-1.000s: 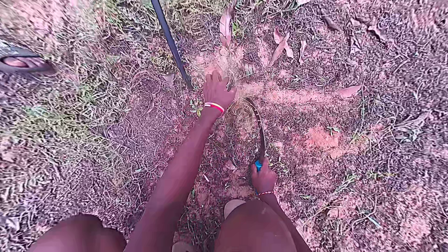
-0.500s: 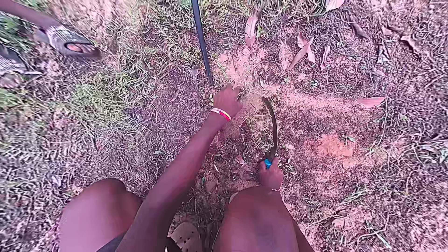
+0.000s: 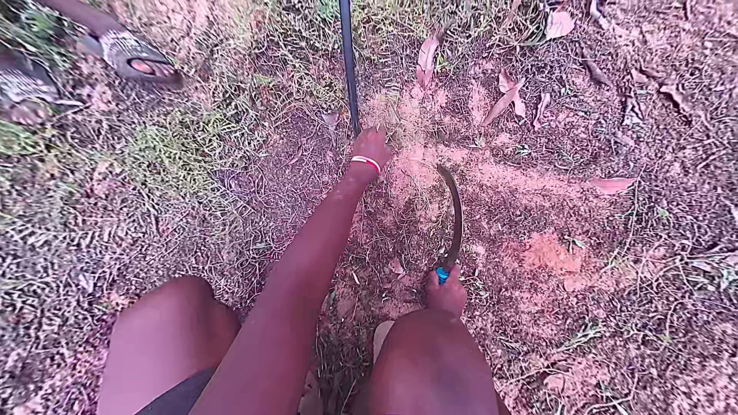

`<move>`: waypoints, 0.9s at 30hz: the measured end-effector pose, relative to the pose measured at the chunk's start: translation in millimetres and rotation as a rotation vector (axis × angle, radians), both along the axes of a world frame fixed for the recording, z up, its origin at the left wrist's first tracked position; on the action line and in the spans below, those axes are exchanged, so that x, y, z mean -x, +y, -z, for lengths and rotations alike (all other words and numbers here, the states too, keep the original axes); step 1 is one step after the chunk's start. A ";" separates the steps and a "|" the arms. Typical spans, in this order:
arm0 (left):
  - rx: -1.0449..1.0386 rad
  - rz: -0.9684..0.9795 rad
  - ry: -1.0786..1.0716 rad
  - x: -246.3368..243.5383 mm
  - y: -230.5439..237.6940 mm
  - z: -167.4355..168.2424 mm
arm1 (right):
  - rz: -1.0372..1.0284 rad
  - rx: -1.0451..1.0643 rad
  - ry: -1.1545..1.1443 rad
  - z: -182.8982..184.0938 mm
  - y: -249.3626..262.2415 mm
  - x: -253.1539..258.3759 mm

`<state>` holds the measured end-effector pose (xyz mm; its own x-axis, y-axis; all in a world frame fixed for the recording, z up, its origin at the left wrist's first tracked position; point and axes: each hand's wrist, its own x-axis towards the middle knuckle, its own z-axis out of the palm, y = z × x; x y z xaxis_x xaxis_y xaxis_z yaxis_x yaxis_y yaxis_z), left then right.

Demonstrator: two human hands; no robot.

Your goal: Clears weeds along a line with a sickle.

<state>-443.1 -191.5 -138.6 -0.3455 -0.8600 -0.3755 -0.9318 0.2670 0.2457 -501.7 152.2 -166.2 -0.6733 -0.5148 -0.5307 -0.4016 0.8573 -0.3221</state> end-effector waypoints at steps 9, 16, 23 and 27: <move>-0.061 -0.218 -0.186 26.4 -21.8 -22.4 | -0.002 -0.025 -0.011 1.7 0.8 0.7; -0.113 0.033 -0.488 52.4 -32.3 -33.0 | 0.001 0.007 -0.012 -1.5 0.8 1.3; 0.109 0.199 -0.588 53.8 -85.5 -18.6 | -0.030 0.104 0.067 6.2 5.8 -0.6; 0.001 0.148 -0.776 48.8 -94.4 -10.6 | -0.038 0.192 0.123 11.0 10.7 -4.3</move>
<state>-491.8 -285.9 -128.0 -0.0960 -0.8261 -0.5553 -0.7916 0.4016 -0.4606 -497.4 162.9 -177.2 -0.7053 -0.6244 -0.3358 -0.4788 0.7688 -0.4240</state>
